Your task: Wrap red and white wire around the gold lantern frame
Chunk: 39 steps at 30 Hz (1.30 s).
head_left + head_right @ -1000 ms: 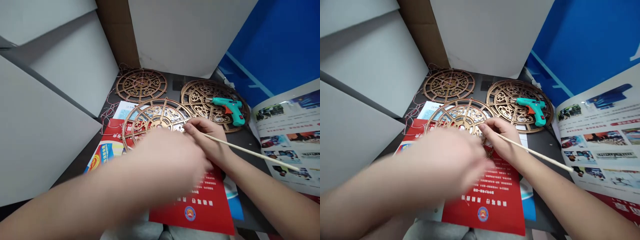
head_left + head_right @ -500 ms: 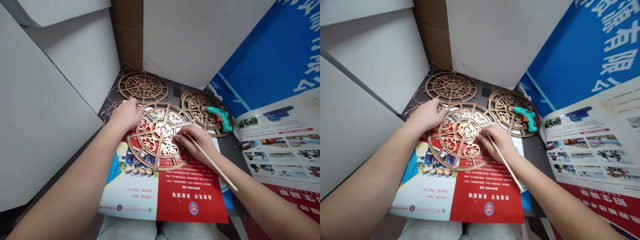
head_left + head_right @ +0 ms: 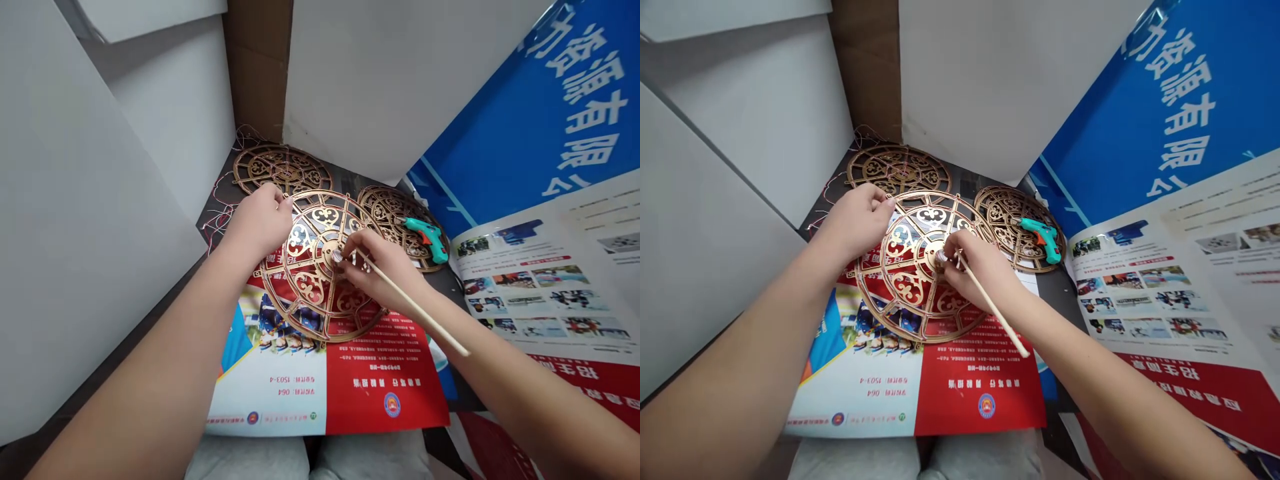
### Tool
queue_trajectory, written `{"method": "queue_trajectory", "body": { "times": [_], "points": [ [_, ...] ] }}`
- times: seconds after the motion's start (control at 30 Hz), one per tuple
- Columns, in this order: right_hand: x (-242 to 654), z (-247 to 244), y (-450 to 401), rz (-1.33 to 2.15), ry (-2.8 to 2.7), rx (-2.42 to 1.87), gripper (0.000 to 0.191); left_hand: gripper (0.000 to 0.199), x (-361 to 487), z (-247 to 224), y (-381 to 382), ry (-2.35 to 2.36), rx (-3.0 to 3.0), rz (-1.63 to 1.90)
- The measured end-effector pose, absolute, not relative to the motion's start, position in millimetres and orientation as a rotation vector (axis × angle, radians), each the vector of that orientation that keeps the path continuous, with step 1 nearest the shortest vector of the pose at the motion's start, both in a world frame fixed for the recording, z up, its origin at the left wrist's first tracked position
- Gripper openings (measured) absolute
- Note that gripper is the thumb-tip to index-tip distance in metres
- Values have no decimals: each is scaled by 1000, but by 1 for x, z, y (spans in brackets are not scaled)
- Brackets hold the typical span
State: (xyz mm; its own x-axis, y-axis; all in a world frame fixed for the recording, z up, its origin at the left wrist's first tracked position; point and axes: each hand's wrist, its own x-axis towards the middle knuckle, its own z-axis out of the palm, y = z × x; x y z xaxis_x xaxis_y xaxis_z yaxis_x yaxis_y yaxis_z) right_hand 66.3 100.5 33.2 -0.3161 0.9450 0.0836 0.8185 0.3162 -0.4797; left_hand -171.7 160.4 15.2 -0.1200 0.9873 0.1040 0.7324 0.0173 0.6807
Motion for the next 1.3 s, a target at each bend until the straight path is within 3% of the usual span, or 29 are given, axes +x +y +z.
{"method": "queue_trajectory", "body": {
  "times": [0.4,0.7,1.3],
  "points": [
    [31,58,99,136,-2554,-1882,10,16,-166,22,153,1883,1729,929],
    [18,66,106,63,-2656,-1902,21,16,-166,25,150,1864,1706,955],
    [61,14,88,493,-1962,-1614,27,18,-168,18,157,1942,1718,854]
  ]
}}
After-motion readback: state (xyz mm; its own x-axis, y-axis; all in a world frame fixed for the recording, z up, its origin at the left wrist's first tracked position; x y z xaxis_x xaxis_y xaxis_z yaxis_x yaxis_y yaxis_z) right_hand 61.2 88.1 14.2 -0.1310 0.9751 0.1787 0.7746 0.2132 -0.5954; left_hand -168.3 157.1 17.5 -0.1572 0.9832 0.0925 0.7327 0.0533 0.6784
